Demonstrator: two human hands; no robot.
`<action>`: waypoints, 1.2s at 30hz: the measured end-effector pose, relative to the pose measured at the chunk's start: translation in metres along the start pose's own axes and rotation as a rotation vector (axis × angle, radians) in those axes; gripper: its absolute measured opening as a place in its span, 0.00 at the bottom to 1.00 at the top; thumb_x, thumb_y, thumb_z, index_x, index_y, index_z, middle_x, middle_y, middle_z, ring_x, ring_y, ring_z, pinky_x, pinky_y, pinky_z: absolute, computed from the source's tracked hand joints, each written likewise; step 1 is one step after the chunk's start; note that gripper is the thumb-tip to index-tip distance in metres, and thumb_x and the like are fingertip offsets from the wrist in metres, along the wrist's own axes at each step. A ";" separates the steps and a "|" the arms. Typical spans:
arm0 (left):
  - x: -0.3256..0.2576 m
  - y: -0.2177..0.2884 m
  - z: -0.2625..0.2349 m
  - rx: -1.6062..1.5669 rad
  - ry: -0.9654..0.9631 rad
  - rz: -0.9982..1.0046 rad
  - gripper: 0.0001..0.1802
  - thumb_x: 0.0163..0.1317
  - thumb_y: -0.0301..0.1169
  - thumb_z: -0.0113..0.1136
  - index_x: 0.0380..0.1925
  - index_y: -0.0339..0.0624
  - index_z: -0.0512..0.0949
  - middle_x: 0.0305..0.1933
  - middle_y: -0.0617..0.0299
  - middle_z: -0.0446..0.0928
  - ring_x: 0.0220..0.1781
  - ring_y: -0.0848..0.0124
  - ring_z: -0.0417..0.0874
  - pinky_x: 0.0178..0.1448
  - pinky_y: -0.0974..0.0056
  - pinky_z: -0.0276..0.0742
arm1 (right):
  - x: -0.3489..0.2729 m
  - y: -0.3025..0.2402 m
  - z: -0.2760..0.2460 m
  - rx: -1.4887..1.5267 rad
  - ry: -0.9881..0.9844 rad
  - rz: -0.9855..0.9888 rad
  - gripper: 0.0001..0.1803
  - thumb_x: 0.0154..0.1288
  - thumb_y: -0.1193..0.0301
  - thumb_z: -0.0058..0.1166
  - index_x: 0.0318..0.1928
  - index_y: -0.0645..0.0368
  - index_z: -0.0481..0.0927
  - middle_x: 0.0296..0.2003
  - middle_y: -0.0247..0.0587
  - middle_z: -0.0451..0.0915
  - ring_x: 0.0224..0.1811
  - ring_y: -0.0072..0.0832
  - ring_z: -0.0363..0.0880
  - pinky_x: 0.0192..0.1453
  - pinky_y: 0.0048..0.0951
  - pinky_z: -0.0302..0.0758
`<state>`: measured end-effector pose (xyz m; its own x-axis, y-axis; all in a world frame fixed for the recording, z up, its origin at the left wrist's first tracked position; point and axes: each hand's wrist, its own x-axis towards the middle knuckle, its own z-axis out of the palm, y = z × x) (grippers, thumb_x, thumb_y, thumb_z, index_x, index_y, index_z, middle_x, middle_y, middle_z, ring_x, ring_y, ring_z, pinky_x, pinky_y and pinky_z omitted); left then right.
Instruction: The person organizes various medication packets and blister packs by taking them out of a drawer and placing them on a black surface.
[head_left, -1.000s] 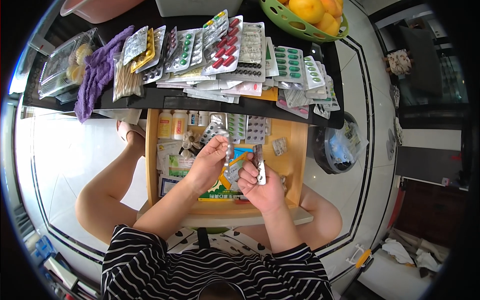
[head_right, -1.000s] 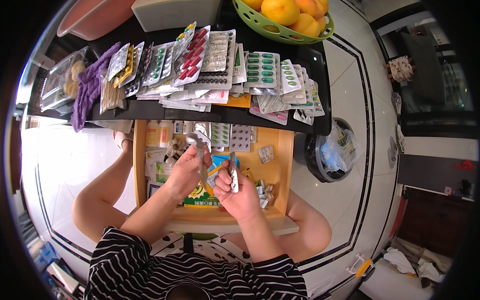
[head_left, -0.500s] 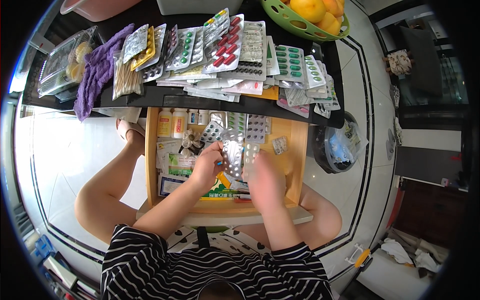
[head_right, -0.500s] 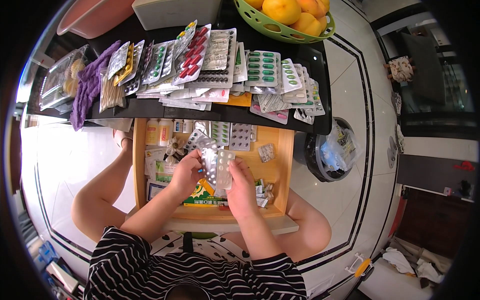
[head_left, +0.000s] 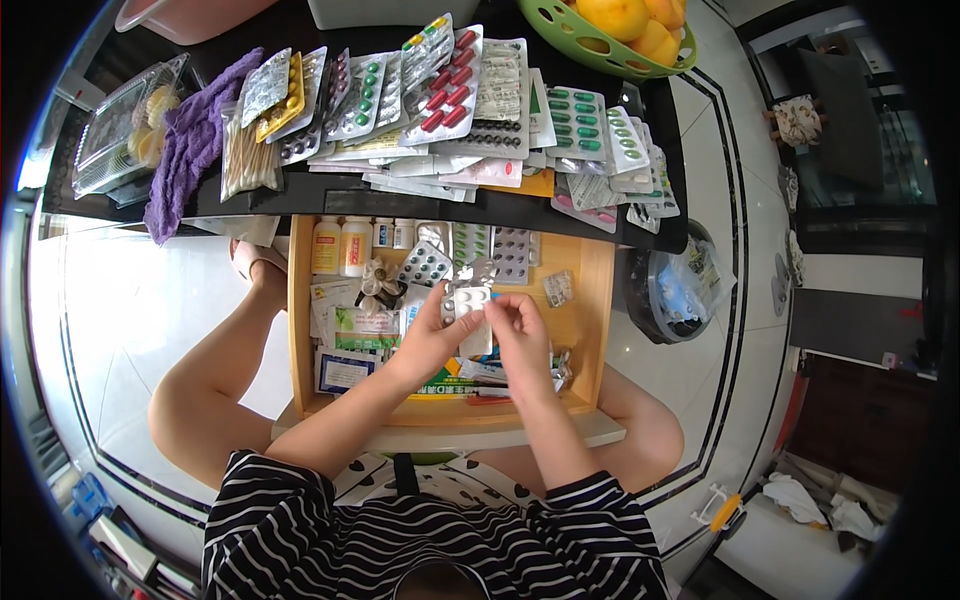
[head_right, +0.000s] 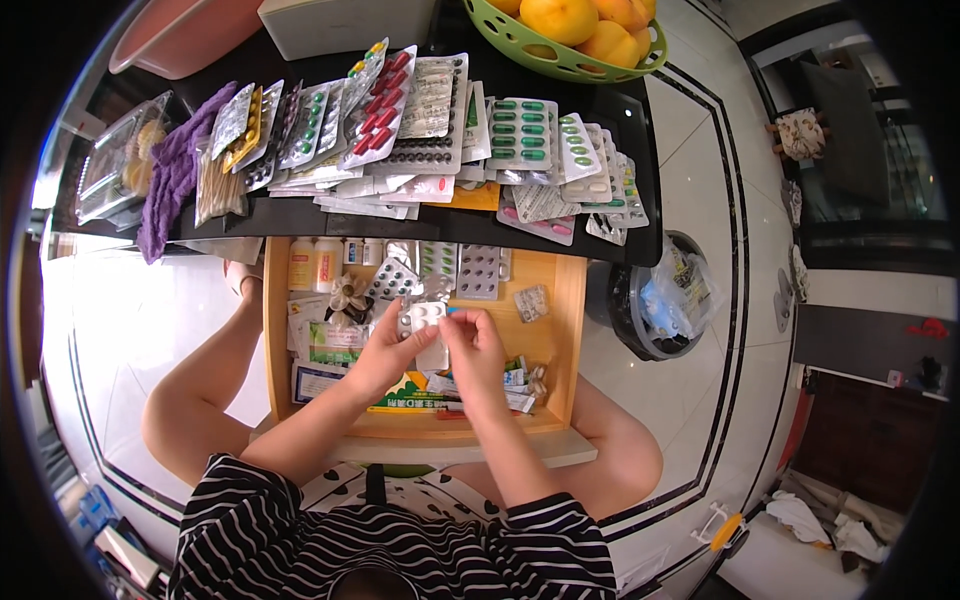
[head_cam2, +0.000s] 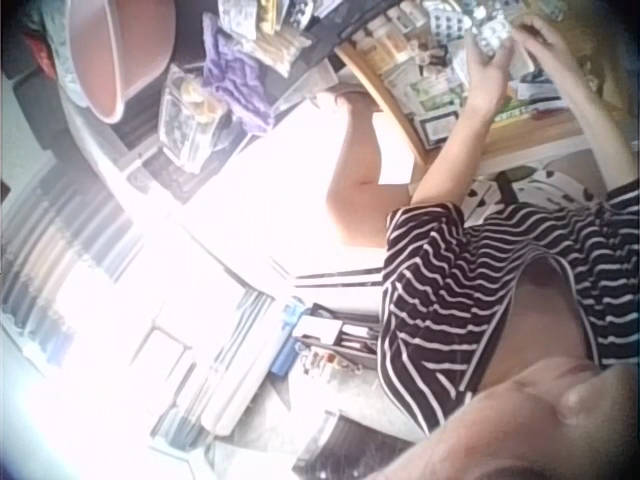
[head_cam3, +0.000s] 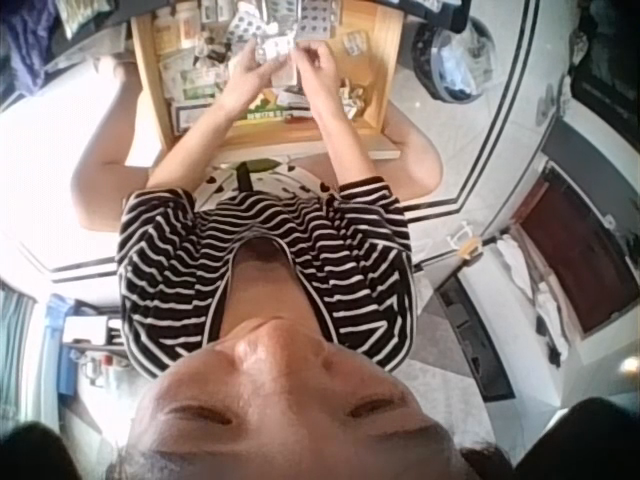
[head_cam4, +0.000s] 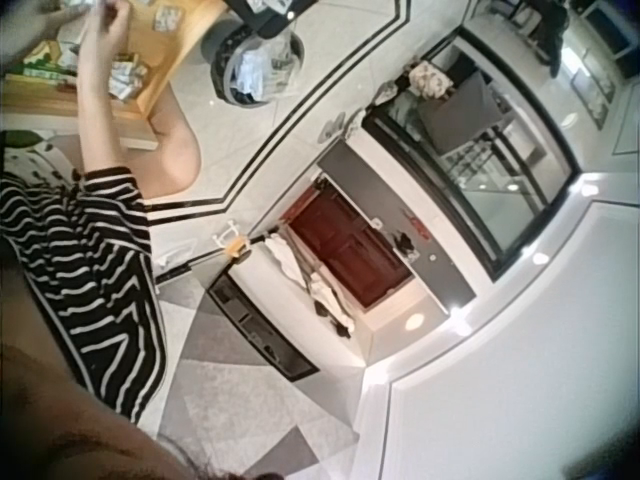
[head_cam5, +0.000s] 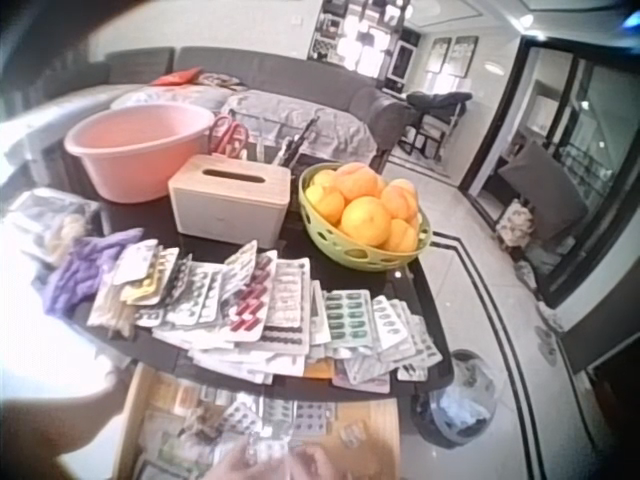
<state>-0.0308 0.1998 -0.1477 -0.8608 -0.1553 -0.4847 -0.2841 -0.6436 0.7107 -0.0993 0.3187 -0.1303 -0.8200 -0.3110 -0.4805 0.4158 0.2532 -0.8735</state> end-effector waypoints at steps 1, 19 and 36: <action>0.001 0.000 0.002 -0.024 0.039 -0.018 0.34 0.65 0.32 0.60 0.65 0.35 0.54 0.51 0.60 0.74 0.50 0.75 0.75 0.51 0.70 0.74 | 0.012 0.008 -0.010 -0.021 -0.019 -0.053 0.11 0.67 0.67 0.54 0.43 0.62 0.73 0.34 0.30 0.75 0.36 0.18 0.71 0.44 0.21 0.69; 0.007 -0.006 -0.004 -0.083 0.123 -0.099 0.29 0.67 0.35 0.57 0.62 0.36 0.59 0.51 0.60 0.75 0.51 0.74 0.76 0.55 0.66 0.73 | 0.059 0.009 -0.065 -0.855 0.125 -0.143 0.12 0.69 0.69 0.45 0.50 0.59 0.72 0.44 0.49 0.77 0.42 0.44 0.78 0.49 0.38 0.76; -0.013 -0.001 0.012 0.309 0.172 0.153 0.17 0.74 0.39 0.39 0.53 0.38 0.62 0.38 0.64 0.67 0.39 0.76 0.66 0.46 0.69 0.67 | -0.027 -0.012 0.007 0.100 -0.114 0.036 0.12 0.75 0.65 0.40 0.50 0.57 0.72 0.36 0.26 0.72 0.38 0.13 0.66 0.46 0.19 0.65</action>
<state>-0.0246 0.2114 -0.1363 -0.8273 -0.3724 -0.4207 -0.2942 -0.3507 0.8891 -0.0793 0.3173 -0.1077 -0.7561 -0.4067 -0.5128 0.4861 0.1757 -0.8560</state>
